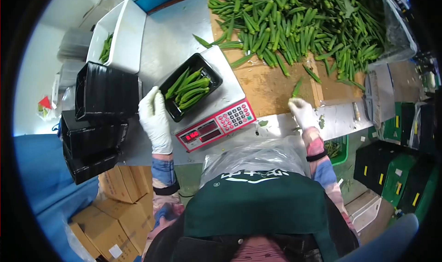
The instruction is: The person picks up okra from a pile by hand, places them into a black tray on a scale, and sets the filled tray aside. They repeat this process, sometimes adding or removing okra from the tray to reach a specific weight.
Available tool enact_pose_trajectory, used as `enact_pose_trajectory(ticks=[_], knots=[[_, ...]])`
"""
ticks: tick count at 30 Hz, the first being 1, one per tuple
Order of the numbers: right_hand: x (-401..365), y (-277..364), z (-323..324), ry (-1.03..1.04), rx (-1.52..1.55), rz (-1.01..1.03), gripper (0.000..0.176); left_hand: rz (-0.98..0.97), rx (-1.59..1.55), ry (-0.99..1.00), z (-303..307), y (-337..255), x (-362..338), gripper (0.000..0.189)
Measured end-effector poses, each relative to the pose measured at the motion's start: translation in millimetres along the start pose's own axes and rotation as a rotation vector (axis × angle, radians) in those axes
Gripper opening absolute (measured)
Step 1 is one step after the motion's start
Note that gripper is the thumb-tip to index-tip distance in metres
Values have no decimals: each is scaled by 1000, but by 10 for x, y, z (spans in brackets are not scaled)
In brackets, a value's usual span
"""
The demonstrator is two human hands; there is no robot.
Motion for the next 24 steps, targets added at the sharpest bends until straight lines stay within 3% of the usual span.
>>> enact_pose_trajectory(ticks=[3,6,8,10,12,14,16,18,20,22,24], knots=[[350,-94,85,-235,-305,-75,39,131,-149,-48,51,139,-24,21],[508,-209,57,-260,-435,-97,40,160,-117,-92,153,109,-64,21],[655,-394,105,-222,-303,-63,37,152,-168,-131,250,140,-102,20],[587,-354,171,-226,204,-231,31,193,-178,-191,382,129,-150,20],[408,-110,187,-312,705,-255,28,230,-214,-206,471,204,-206,21],[376,-249,224,-369,828,-289,28,307,-290,-223,466,219,-253,21],[275,-94,134,-247,744,-238,26,272,-244,-211,387,84,-301,21],[-59,532,-177,-57,566,-112,24,2,76,-90,222,-207,-393,24],[-264,778,-590,274,612,-62,21,-408,251,60,16,-744,-508,29],[-516,1078,-892,557,478,-119,21,-600,332,193,-207,-1027,-661,31],[-681,1230,-1025,704,503,-114,23,-708,326,316,-439,-1037,-788,30]])
Point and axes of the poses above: each hand's wrist, its own x-axis towards the middle knuckle, its own z-axis out of the back of the hand, y = z × x, the point moved 4 cm from there along x, towards the middle knuckle, and after that the axes turned 12 degrees about x, right-handed, at the moved point
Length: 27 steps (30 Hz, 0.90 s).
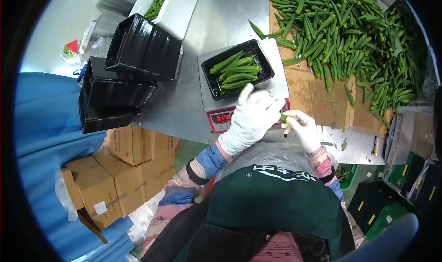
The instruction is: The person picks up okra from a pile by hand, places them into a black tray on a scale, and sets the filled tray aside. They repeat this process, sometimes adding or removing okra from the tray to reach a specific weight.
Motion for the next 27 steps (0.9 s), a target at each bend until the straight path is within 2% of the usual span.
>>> enact_pose_trajectory(ticks=[1,4,5,6,9,10,12,15,16,18,20,21,24,25,27], knots=[[-5,16,1,-11,28,2,28,-21,-108,87,-111,72,-63,27],[-17,26,167,-150,135,86,34,34,-57,102,-167,390,-40,23],[-31,16,250,-189,87,84,37,132,-36,-66,-166,556,-17,20],[-52,-26,305,-218,86,73,37,177,-34,-89,-129,724,39,19],[-94,-168,411,-302,93,43,35,477,-106,-184,-48,1194,72,22],[-126,-142,385,-316,85,23,35,546,-21,-190,14,1310,41,24],[-117,-267,467,-332,31,37,34,713,46,-110,-139,1712,-205,37],[-98,-346,535,-325,71,40,33,1018,-161,199,-244,1934,-551,65],[-88,-365,550,-332,85,36,32,1002,-255,160,-442,2027,-768,64],[-61,-427,585,-343,108,27,32,1170,-514,178,-438,1872,-771,54],[-51,-437,601,-366,105,7,31,1172,-836,192,-569,1899,-745,36],[-45,-443,592,-389,102,-17,31,1152,-796,253,-573,1927,-663,23],[-18,-442,610,-395,62,-17,31,1074,-875,196,-675,2208,-360,21],[-21,-384,594,-401,78,-74,33,965,-751,187,-849,2517,-313,19],[-3,-418,664,-414,73,-32,31,1064,-914,90,-821,2687,86,17]])
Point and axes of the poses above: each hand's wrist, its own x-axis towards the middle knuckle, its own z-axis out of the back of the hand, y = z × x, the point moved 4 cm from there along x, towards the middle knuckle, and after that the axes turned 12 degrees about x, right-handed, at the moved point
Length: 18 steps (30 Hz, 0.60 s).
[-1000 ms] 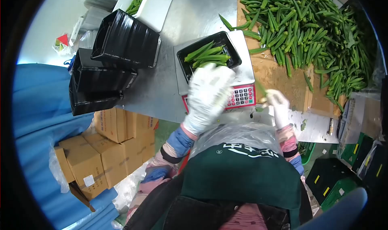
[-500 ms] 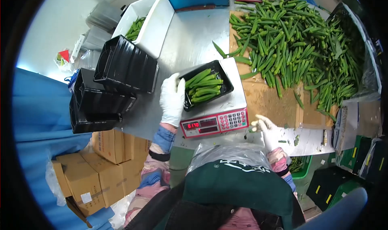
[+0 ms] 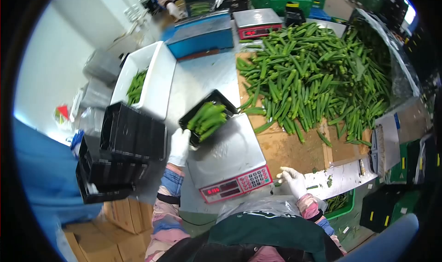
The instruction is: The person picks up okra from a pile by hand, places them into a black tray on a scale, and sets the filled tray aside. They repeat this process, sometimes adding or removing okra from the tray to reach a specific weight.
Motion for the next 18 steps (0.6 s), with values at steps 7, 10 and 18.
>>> enact_pose_trajectory(ticks=[7,10,18], knots=[[23,17,96,-74,-4,29,31,139,-90,-143,50,189,1616,23],[16,12,74,-91,-9,28,32,187,-431,-83,0,812,2210,26],[94,-127,37,-56,-54,5,33,-739,395,-619,406,-1355,130,58]])
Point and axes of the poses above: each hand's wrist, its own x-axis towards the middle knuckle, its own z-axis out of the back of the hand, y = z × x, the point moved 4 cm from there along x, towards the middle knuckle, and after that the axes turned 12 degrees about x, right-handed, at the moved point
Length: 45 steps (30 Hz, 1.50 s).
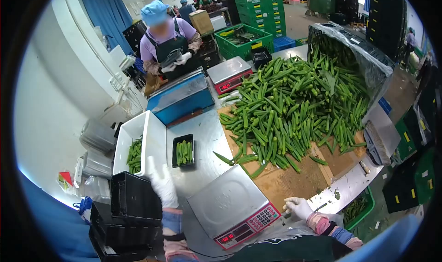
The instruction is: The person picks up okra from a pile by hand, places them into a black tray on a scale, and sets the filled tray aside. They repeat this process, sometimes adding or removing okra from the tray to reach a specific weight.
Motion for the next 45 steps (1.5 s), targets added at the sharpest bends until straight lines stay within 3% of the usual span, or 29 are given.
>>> enact_pose_trajectory(ticks=[3,5,7,10,11,13,15,17,18,21,23,25,29,30,31,33,35,38,41,45], knots=[[-51,114,-73,43,-11,-1,34,-298,1095,-366,902,-243,149,50],[-73,146,-109,64,-42,-1,34,-117,1202,-193,1236,316,179,45],[-85,119,-93,85,-25,22,32,318,941,122,1457,647,140,37],[-68,-15,-41,87,-7,28,30,254,926,105,1598,814,155,35],[-46,-67,-12,107,7,65,29,75,726,-75,1590,1273,190,31],[-56,-77,32,114,24,105,28,111,513,187,1614,1396,376,25],[-141,15,74,90,0,138,27,128,364,193,1631,1527,482,20],[-289,216,98,78,20,129,28,293,202,105,1709,1847,476,19],[-302,202,151,69,-2,113,29,312,296,65,1761,1790,462,20],[-269,104,309,68,-36,94,31,207,305,-439,1943,1506,395,25],[-263,45,380,67,-10,62,31,124,498,-585,1958,789,218,27],[-216,-7,448,81,-6,62,32,-57,370,-559,1686,164,-56,21],[-98,135,552,85,13,26,31,-243,278,83,679,-1006,-1151,12],[-66,228,582,84,-5,21,31,-211,196,323,445,-952,-1453,8],[1,310,616,84,-24,16,31,-335,192,513,302,-945,-1713,9],[231,386,733,95,-12,53,31,-359,265,662,217,-920,-2087,21],[469,579,814,75,-11,105,28,-258,316,599,298,-1107,-2134,30],[1116,856,877,-28,-195,350,25,3,280,535,377,-1137,-2094,34],[1812,1151,725,-162,-340,527,27,30,335,492,334,-1076,-2043,31],[2356,1449,373,-363,-541,384,29,23,318,471,195,-1288,-1989,28]])
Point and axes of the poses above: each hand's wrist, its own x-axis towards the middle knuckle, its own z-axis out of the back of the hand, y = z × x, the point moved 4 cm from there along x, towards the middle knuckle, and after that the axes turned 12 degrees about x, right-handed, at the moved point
